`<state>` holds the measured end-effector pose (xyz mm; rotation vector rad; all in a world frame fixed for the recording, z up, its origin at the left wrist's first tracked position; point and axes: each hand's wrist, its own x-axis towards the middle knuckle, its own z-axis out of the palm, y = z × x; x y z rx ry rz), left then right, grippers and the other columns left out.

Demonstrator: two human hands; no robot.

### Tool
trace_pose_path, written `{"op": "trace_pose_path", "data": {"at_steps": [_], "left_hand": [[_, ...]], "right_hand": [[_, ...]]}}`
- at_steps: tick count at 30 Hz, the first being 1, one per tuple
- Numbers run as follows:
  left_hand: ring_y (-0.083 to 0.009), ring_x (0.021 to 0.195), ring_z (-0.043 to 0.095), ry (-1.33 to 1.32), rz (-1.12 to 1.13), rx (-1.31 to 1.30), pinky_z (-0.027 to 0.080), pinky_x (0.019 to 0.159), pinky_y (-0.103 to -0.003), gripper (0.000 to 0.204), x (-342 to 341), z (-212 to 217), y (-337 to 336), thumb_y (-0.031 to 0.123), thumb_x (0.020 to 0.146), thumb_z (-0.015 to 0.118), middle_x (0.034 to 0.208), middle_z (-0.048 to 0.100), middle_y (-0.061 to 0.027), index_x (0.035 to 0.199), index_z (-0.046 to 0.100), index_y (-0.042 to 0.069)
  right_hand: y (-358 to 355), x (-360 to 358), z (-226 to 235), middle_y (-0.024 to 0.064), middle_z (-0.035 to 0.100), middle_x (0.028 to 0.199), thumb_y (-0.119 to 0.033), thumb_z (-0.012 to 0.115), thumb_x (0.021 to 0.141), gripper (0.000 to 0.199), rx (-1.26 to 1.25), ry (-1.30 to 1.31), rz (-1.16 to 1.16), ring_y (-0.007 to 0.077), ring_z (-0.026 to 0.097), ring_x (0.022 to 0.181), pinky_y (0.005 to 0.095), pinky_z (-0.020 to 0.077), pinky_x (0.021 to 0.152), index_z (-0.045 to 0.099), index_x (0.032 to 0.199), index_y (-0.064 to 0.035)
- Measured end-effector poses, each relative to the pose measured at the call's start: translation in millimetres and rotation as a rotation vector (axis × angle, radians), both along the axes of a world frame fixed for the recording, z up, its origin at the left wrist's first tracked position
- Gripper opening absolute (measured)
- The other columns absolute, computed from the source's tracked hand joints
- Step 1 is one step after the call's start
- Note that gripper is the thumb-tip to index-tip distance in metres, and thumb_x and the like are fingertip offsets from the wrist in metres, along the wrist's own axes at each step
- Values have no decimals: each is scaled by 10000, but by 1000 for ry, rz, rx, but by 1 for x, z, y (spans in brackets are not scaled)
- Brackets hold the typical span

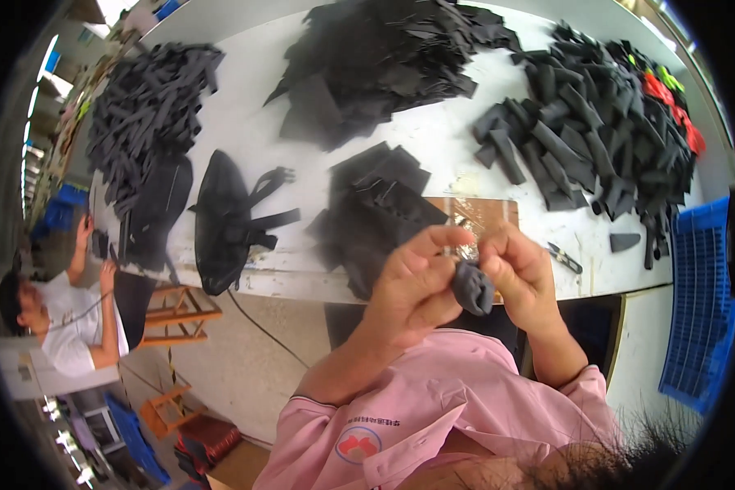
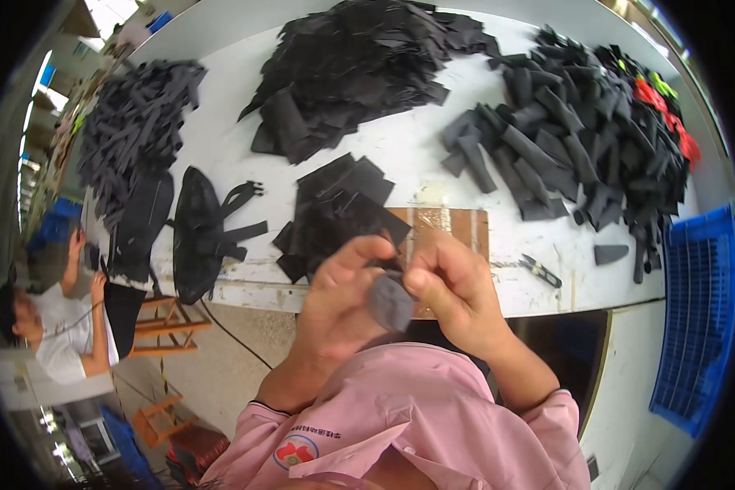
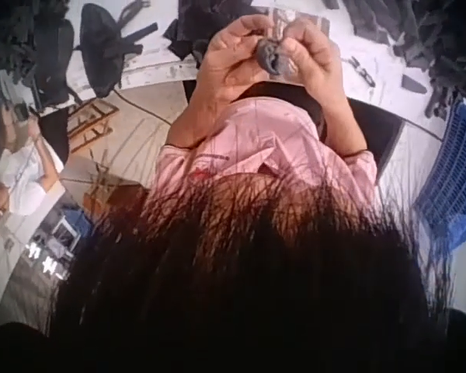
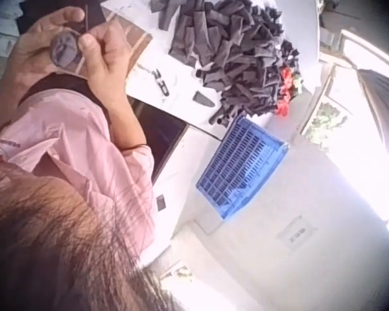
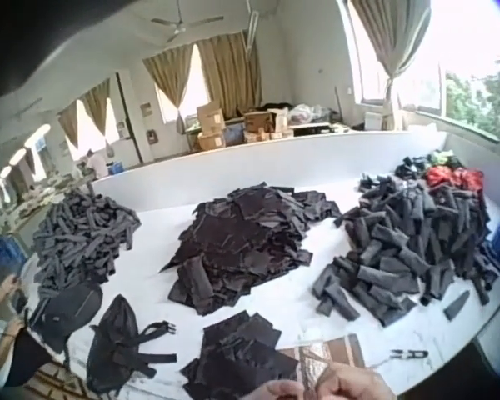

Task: Applying adhesive and joining small black foam and fabric components at a workbench.

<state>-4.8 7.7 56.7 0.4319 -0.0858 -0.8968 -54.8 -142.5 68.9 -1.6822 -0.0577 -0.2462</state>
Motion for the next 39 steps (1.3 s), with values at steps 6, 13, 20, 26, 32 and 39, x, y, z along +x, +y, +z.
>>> {"op": "trace_pose_path", "data": {"at_steps": [6,13,20,26,32,39], "left_hand": [[-34,322,296,227,-46,-194,226,341,-177,269,35,10,-11,14,856,397,853,606,-139,1100,510,21],[-33,335,301,97,48,-24,221,344,-176,250,25,-28,-6,0,829,466,759,592,-96,1077,495,14],[-11,377,308,-527,258,442,226,344,-150,261,5,4,-10,-2,829,521,733,578,-70,1074,432,-17],[-33,339,306,-104,209,237,221,324,-168,187,24,-38,-9,2,822,515,763,581,-86,1008,497,5],[-28,351,318,344,32,-376,229,337,-177,228,26,-27,-2,-19,844,429,895,580,-156,1054,505,32],[-83,636,500,-617,393,820,396,512,-173,353,19,-38,-9,61,807,543,904,558,-65,1152,470,33]], "right_hand": [[-15,36,5,-16,452,596,-227,570,830,233,341,270,40,74,390,531,197,319,498,511,716,-32],[-10,34,-37,-42,421,597,-287,578,831,251,701,371,222,45,360,540,182,295,487,522,715,-72],[-23,55,-44,-56,433,621,-275,548,851,233,379,86,398,33,378,559,181,305,498,520,737,-74],[-15,46,-61,-52,440,610,-311,555,842,278,527,285,270,37,400,562,188,327,505,517,724,-63],[-16,55,-25,-43,481,622,-296,554,845,266,246,248,283,37,411,565,192,324,485,546,734,-55],[-13,40,-80,-28,474,614,-304,536,855,293,472,305,204,58,438,562,216,379,522,539,740,-35]]}}
